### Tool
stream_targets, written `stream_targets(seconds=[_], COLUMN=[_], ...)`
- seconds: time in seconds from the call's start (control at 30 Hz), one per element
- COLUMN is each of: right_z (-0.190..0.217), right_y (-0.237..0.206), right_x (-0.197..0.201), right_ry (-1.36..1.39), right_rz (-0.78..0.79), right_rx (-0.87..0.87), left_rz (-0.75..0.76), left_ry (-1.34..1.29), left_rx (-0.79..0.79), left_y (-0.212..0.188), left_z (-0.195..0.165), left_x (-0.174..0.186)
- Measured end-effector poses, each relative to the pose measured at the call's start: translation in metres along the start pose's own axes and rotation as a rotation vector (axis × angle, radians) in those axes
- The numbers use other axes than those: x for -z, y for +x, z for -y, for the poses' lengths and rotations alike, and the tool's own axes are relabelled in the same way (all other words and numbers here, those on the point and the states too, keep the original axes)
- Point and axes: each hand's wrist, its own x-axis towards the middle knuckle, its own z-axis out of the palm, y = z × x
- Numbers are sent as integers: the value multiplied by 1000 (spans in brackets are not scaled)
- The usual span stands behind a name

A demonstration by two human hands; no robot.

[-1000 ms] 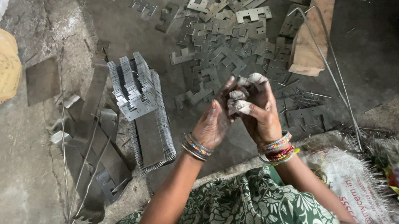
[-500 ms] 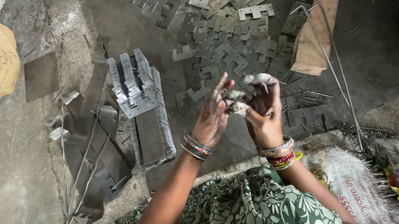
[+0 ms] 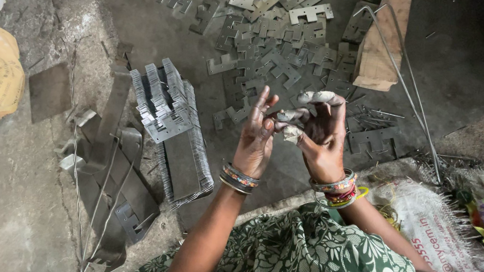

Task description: The person sits on the floor and assembles small metal brackets by inserting pins into pre-drilled holes. They pick up brackets and pins from the floor, align them, and stack the assembled units into neat piles.

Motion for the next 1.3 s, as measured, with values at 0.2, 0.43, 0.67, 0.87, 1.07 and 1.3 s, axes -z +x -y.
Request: stream_targets(seconds=[0.2,0.43,0.67,0.87,1.07,1.3], right_z=[4,4,-1,7,3,-6], right_y=[-1,-1,3,-7,-23,-28], right_x=[-3,1,40,78,106,120], right_ry=[41,8,-321,-857,-903,-891], right_rz=[1,-146,-314,-256,-354,-339], right_rx=[-24,-49,108,320,178,115], left_rz=[-28,7,72,112,101,66], left_ry=[24,-244,-499,-652,-754,-541], left_rx=[-61,42,143,145,124,85], left_y=[0,-5,-9,-14,-15,-17], left_z=[11,9,-7,-23,-33,-33], left_x=[9,20,18,8,3,10])
